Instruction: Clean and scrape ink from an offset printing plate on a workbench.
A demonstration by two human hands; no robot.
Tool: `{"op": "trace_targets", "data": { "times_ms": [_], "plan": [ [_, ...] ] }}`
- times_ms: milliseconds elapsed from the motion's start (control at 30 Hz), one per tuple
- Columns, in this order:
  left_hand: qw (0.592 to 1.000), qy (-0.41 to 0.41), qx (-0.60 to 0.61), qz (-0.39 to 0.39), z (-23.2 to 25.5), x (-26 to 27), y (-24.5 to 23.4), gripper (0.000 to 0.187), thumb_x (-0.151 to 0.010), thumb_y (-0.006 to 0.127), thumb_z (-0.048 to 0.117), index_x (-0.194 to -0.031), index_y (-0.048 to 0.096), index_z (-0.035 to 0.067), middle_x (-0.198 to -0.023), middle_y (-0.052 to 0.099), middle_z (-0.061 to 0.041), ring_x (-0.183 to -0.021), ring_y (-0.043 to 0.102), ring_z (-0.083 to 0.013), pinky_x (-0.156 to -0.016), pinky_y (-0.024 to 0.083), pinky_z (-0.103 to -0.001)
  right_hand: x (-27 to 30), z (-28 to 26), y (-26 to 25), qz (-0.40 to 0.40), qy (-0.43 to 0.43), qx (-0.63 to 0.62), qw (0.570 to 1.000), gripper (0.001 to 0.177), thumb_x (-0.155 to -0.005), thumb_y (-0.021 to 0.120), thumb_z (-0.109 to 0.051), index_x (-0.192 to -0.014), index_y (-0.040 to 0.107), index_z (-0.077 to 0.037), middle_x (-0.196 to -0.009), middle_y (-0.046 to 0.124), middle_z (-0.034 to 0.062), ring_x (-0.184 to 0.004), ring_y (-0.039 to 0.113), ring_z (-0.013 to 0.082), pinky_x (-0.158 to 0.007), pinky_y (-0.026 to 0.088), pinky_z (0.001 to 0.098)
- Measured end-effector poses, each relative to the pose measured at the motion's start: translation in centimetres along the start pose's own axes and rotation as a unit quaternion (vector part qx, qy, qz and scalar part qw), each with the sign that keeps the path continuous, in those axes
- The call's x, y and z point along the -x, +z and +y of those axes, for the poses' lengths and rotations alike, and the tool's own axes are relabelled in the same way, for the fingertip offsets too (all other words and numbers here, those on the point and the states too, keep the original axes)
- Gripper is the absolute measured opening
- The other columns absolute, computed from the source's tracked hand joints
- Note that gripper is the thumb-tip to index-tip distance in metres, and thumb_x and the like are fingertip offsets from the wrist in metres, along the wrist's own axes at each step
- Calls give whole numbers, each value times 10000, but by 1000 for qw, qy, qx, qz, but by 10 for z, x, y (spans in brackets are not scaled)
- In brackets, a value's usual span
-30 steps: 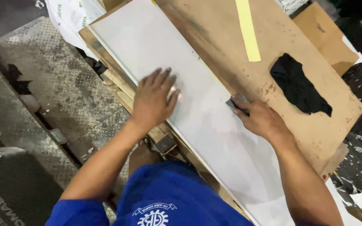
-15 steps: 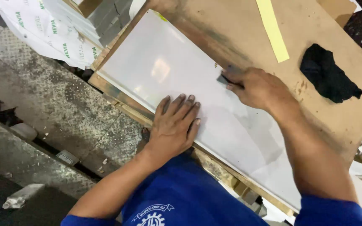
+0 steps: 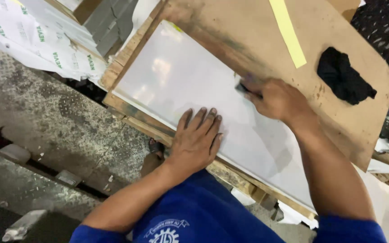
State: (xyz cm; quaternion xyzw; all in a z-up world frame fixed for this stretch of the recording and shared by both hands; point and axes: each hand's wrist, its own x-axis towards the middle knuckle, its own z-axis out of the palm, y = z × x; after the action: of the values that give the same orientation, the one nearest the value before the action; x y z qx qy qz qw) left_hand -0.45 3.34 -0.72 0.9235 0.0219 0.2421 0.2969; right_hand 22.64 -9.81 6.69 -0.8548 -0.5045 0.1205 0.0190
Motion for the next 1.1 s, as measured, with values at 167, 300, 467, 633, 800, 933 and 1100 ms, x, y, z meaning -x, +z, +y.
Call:
{"op": "trace_targets", "data": {
  "times_ms": [167, 300, 467, 633, 800, 933, 1100],
  "plan": [
    [1000, 7, -17, -12, 6, -8, -1, 401, -977, 593, 255, -1275, 675, 0, -1381, 631, -182, -1312, 555, -357, -1156, 349, -569, -24, -40, -26, -102, 170, 42, 979, 396, -1012, 582, -425, -1397, 639, -356, -1179, 706, 145, -1098, 653, 379, -919, 528, 499],
    [999, -29, 8, 16, 6, -8, -5, 351, -962, 606, 220, -1240, 697, 26, -1335, 656, -149, -1284, 574, -339, -1137, 352, -585, -3, -18, -24, -127, 163, 36, 978, 370, -970, 621, -402, -1330, 681, -338, -1177, 726, 107, -1113, 663, 345, -930, 531, 486],
    [999, -36, -15, 33, 15, -6, 8, 334, -975, 614, 239, -1208, 702, 16, -1330, 654, -171, -1281, 563, -352, -1151, 348, -582, -23, -31, -20, -93, 147, 10, 985, 409, -949, 628, -375, -1355, 659, -342, -1190, 713, 117, -1088, 667, 358, -922, 524, 495],
    [997, -50, -48, 20, 17, -6, 6, 347, -938, 629, 263, -1172, 718, 22, -1298, 670, -150, -1259, 572, -333, -1147, 319, -615, -83, -62, -17, -90, 114, 5, 989, 372, -973, 620, -397, -1337, 678, -345, -1192, 691, 132, -1088, 648, 391, -908, 520, 517],
    [1000, -15, -9, -13, 3, -20, -8, 374, -937, 646, 298, -1159, 717, 6, -1268, 671, -157, -1231, 576, -336, -1164, 309, -599, -128, -69, -7, -5, 29, 25, 999, 375, -997, 595, -366, -1364, 653, -320, -1181, 691, 149, -1075, 645, 407, -893, 518, 532],
    [992, -15, 47, -114, -39, -26, -49, 292, -988, 624, 316, -1081, 745, 68, -1261, 704, -85, -1257, 598, -278, -1214, 303, -587, -123, -84, -14, -30, 53, 41, 997, 366, -1026, 575, -366, -1377, 647, -293, -1219, 688, 154, -1099, 647, 406, -894, 526, 544],
    [999, 3, -1, -34, -90, -27, -69, 384, -964, 641, 336, -1186, 720, 33, -1306, 674, -130, -1301, 546, -333, -1147, 320, -579, -136, -101, -17, -79, 105, 53, 990, 416, -973, 589, -368, -1385, 641, -356, -1191, 691, 158, -1090, 646, 403, -898, 520, 538]
  ]
}}
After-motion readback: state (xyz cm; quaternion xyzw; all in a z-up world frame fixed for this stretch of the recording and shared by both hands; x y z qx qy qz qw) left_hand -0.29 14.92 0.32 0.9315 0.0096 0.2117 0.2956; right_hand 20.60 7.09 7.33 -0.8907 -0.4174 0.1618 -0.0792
